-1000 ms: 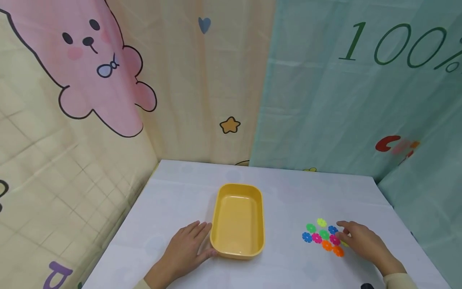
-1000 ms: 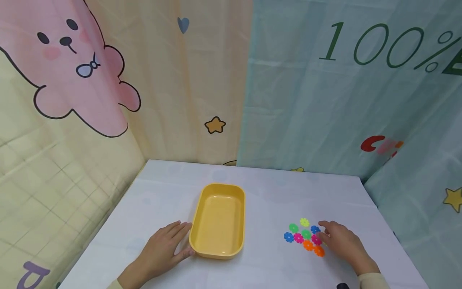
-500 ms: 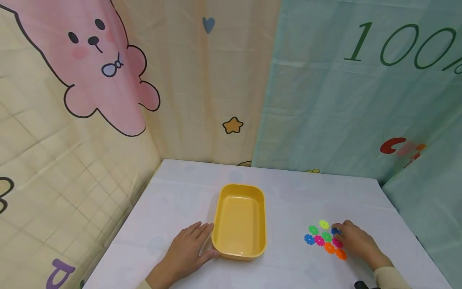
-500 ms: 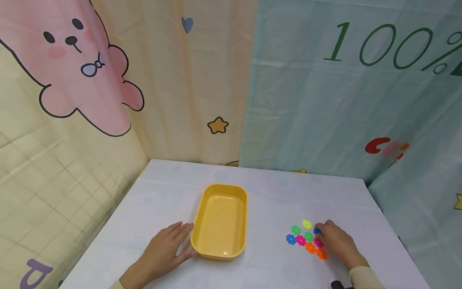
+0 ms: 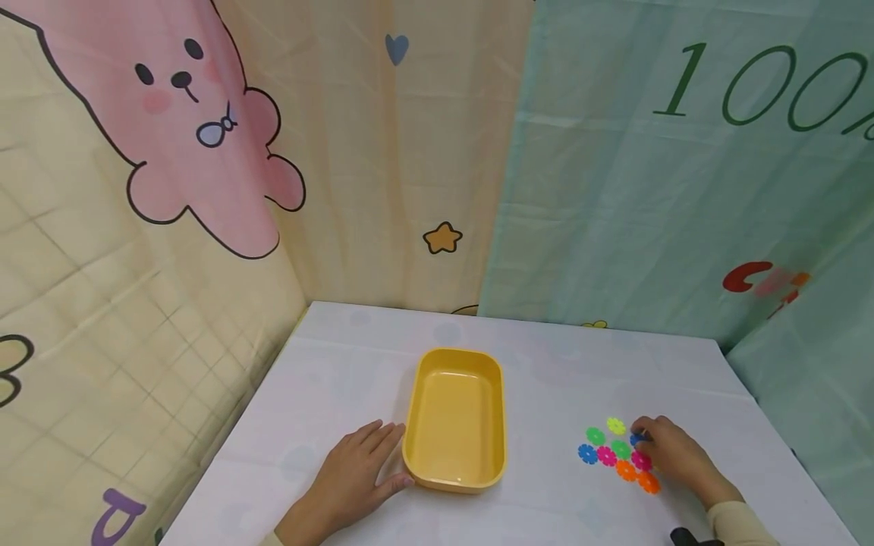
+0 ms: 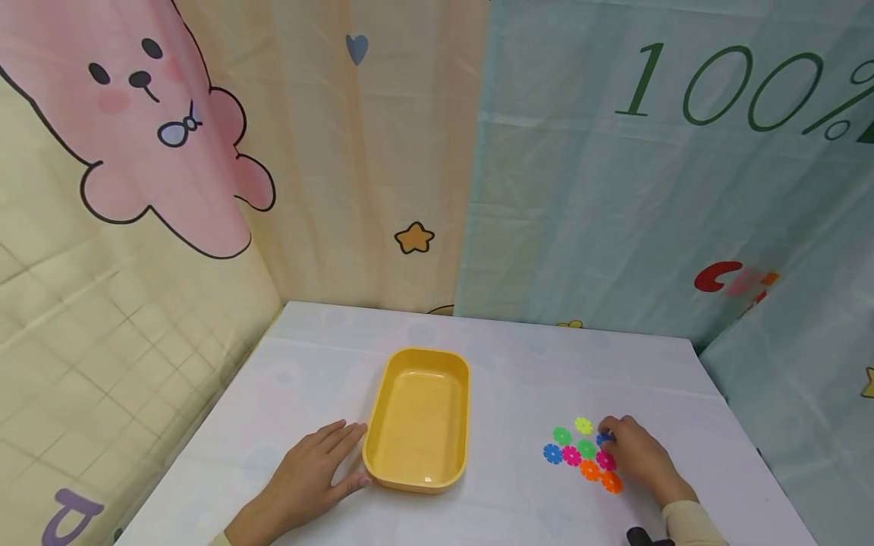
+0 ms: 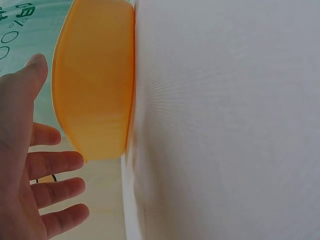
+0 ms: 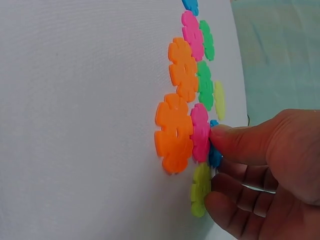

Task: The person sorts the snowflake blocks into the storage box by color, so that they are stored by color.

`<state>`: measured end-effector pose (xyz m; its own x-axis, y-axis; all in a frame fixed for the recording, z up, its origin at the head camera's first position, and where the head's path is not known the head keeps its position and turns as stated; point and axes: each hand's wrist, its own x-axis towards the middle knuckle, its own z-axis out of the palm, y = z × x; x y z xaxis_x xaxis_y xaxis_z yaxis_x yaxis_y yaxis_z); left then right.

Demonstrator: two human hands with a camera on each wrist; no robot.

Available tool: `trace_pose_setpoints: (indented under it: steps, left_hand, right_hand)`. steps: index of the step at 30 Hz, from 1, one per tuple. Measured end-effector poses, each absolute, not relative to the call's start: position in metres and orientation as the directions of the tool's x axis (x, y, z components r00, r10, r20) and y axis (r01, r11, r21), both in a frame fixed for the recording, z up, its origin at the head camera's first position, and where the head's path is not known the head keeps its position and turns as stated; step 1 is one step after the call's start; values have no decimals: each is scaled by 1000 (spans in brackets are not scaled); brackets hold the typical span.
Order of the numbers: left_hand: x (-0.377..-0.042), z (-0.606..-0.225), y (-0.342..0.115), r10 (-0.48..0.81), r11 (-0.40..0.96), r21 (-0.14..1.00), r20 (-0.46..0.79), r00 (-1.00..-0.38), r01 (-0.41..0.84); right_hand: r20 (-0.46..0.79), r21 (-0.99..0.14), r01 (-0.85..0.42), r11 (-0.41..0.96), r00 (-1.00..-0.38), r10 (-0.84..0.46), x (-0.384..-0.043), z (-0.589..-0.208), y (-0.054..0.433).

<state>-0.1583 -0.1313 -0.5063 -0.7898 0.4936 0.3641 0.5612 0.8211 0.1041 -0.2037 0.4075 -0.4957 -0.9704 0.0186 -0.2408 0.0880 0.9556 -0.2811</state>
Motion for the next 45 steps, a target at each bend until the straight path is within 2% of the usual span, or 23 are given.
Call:
trace_pose_setpoints:
  steps: [6, 18, 26, 37, 45]
  left_hand:
    - [-158, -506, -131, 486, 829, 108, 350, -801, 549]
    - [-156, -505, -130, 482, 832, 127, 318, -816, 540]
    - [-157, -504, -128, 488, 830, 112, 332, -808, 547]
    - [-157, -505, -129, 489, 828, 108, 345, -801, 551]
    - [-158, -504, -128, 492, 828, 113, 320, -810, 548]
  right_hand:
    - [-265, -307, 132, 942, -963, 49, -208, -496, 410]
    - [-254, -357, 141, 923, -966, 50, -207, -499, 414]
    - [-176, -376, 91, 922, -984, 25, -207, -484, 410]
    - [-107, -571, 25, 821, -993, -45, -226, -454, 356]
    - [-103, -626, 1, 780, -991, -82, -254, -431, 309]
